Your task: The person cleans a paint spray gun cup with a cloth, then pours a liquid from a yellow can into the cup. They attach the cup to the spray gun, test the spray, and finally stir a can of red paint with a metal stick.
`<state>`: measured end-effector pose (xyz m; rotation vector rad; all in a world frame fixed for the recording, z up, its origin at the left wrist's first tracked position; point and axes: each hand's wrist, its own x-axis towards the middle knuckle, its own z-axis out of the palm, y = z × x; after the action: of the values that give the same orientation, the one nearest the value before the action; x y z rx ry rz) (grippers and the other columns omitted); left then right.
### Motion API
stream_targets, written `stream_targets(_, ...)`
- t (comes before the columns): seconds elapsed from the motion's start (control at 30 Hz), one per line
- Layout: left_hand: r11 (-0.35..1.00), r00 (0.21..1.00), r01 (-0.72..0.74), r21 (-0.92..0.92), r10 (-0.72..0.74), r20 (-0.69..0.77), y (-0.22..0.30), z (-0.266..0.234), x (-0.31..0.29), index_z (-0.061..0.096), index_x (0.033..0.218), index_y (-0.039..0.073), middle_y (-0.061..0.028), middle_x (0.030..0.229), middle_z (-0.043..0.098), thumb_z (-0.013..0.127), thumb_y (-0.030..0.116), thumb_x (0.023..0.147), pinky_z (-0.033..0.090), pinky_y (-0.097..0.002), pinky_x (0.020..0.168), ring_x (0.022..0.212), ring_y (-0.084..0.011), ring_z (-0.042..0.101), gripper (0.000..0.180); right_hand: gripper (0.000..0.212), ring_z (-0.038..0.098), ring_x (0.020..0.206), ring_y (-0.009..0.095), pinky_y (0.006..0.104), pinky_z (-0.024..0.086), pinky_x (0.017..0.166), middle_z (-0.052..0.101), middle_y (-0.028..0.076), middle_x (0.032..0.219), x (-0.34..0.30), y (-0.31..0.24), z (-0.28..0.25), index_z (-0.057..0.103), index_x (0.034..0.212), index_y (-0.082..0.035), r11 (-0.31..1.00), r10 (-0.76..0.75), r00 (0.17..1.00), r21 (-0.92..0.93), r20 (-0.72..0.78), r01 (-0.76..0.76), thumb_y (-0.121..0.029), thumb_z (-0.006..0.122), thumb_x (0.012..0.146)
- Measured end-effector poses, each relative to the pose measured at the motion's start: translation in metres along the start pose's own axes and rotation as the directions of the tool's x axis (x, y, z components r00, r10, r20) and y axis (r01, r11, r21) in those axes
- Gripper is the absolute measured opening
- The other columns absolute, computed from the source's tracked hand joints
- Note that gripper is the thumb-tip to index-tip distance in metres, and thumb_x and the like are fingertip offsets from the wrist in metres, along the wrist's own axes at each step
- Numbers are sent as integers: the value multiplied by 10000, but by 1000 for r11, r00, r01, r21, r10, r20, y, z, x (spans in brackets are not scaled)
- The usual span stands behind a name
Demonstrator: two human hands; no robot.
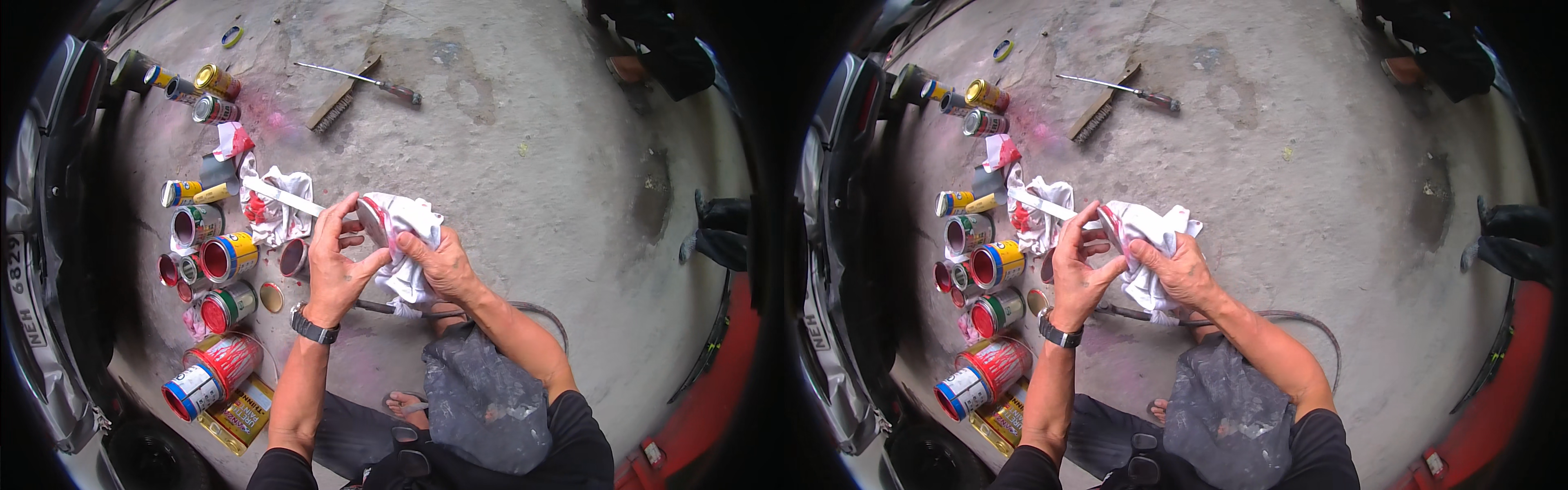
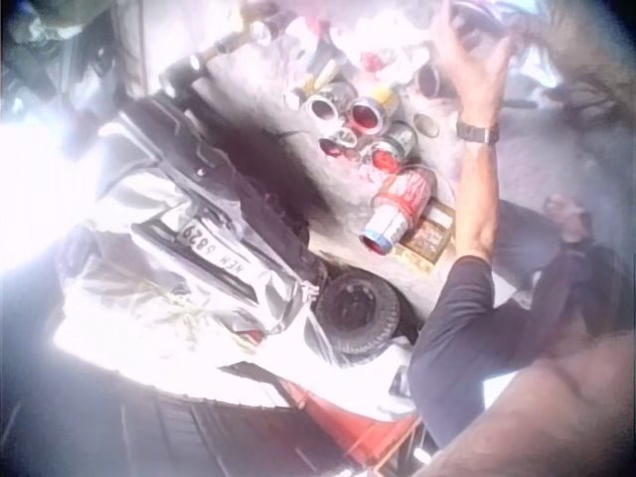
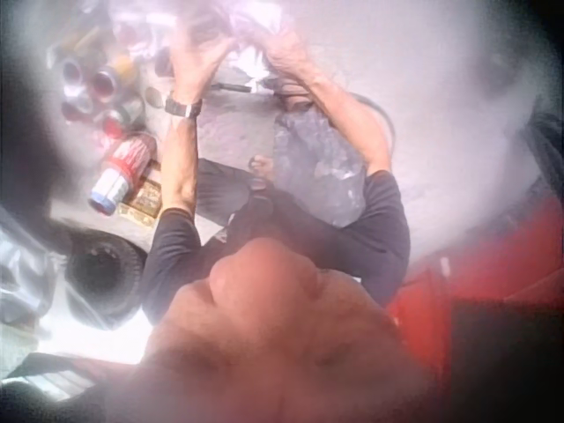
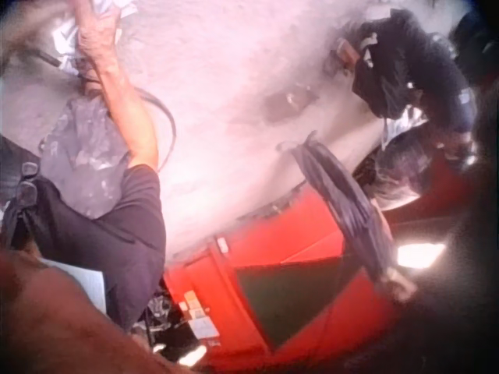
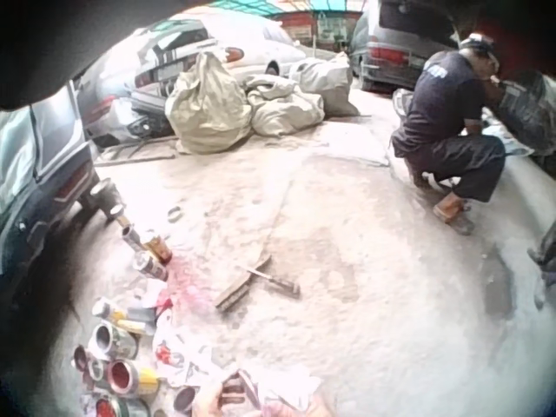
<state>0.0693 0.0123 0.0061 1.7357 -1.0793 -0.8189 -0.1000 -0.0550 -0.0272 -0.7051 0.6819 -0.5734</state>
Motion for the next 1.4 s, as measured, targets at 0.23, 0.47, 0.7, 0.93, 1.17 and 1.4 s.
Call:
stream_targets(0.23, 982, 982, -190, -9, 190, 7, -11, 19, -2, 536, 1430, 92, -115, 1349, 553, 850, -6, 645, 580, -343, 892, 1120, -220, 637, 851, 255, 606, 832, 51, 230, 495, 678, 709, -10, 955, -6, -19, 7, 719, 1168, -20, 955, -110, 986, -289, -123, 70, -196, 708, 983)
stream_targets(0.47, 991, 985, -97, -90, 108, 133, -30, 16, -6, 478, 1463, 45, -93, 1397, 499, 817, -51, 693, 550, -342, 965, 1211, -200, 586, 848, 262, 568, 770, 59, 263, 474, 643, 667, -11, 861, 0, -18, 11, 711, 1081, -3, 938, -27, 992, -345, -120, -16, -249, 663, 1005)
stream_targets(0.7, 892, 897, -429, 142, 403, 180, -25, 20, -11, 517, 1455, 78, -136, 1415, 515, 833, -4, 671, 501, -388, 1051, 1233, -257, 572, 849, 270, 569, 771, 77, 281, 472, 654, 663, 0, 857, 7, -10, 0, 704, 1049, 8, 973, -1, 988, -230, -153, -35, -249, 633, 1006)
stream_targets(0.93, 959, 964, 217, -180, -181, 197, -10, 14, -14, 405, 1530, 47, -158, 1340, 579, 875, 42, 721, 587, -381, 946, 1151, -257, 647, 935, 250, 593, 791, 77, 285, 500, 663, 683, 16, 903, 7, -7, -3, 699, 1064, 4, 981, 25, 992, -186, -122, -47, -231, 640, 1004)
stream_targets(1.17, 982, 992, -4, -187, 28, 124, -19, 25, -15, 413, 1527, 42, -134, 1333, 558, 866, -10, 723, 606, -336, 932, 1108, -203, 659, 925, 265, 608, 768, 72, 266, 508, 654, 687, 10, 879, 10, -12, 3, 693, 1087, 3, 942, -67, 989, -336, -132, 19, -245, 652, 1004)
stream_targets(1.4, 774, 953, 304, -556, -252, 171, -30, 25, -20, 368, 1538, 17, -140, 1351, 493, 847, -18, 793, 623, -311, 861, 1108, -214, 646, 886, 229, 644, 815, 62, 242, 524, 699, 719, 9, 937, -4, -28, -18, 709, 1111, -14, 984, -86, 986, -165, -144, 62, -206, 639, 1006)
